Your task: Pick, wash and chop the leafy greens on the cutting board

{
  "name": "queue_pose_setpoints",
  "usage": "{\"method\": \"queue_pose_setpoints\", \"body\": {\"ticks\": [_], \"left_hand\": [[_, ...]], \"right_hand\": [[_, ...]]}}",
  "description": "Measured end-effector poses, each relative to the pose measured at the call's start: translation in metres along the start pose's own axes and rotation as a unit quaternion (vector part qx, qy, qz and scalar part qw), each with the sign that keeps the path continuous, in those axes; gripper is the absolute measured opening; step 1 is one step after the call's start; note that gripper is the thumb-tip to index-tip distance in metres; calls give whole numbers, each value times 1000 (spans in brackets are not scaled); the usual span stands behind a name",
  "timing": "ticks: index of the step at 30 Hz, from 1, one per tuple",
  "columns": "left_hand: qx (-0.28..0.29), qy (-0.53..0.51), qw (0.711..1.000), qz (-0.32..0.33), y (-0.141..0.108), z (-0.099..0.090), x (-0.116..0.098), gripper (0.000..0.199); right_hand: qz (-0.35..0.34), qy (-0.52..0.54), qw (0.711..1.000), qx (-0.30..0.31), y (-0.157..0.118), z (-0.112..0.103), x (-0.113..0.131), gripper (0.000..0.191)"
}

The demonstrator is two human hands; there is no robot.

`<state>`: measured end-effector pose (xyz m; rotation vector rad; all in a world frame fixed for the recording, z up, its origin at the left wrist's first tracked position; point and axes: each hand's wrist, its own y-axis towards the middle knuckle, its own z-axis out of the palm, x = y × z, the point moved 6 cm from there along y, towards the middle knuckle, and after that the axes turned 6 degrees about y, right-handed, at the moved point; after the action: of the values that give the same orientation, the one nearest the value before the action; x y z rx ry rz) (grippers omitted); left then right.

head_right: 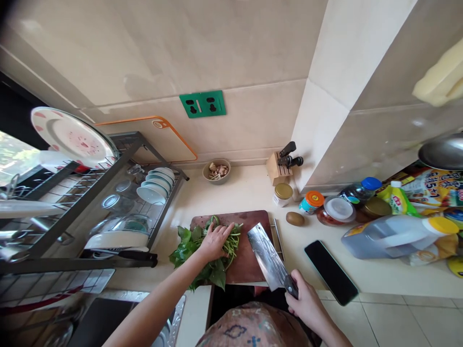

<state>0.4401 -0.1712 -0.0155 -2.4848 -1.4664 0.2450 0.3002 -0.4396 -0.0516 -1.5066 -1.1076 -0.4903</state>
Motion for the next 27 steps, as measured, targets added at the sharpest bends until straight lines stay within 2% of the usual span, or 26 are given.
{"method": "queue_pose_setpoints", "body": {"ticks": [3, 8, 10, 13, 17, 19, 22, 27], "left_hand": [[8, 19, 999, -29, 2, 0, -2, 93], [-21, 25, 994, -105, 13, -6, 14, 70], [-14, 27, 994, -107, 16, -6, 18, 70], [13, 23, 995, -92, 17, -5, 13, 80], [-4, 79, 992, -94, 16, -7, -3, 83], [-5, 98, 990, -105, 17, -6, -9, 78], [10, 101, 988, -119, 22, -4, -8, 74], [26, 85, 993, -78, 26, -7, -2, 74]], "right_hand": [[10, 25, 1000, 3, -1, 3, -1, 18], [20, 33, 999, -3, -5, 6, -1, 18], [20, 32, 999, -9, -7, 8, 0, 16], [16, 34, 999, -18, -11, 11, 3, 15], [22, 32, 999, -32, -17, 12, 7, 31], [5, 20, 998, -52, -19, 11, 16, 39], [-66, -39, 994, -82, -22, 10, 44, 40], [-151, -105, 979, -92, -17, 19, 92, 34]]}}
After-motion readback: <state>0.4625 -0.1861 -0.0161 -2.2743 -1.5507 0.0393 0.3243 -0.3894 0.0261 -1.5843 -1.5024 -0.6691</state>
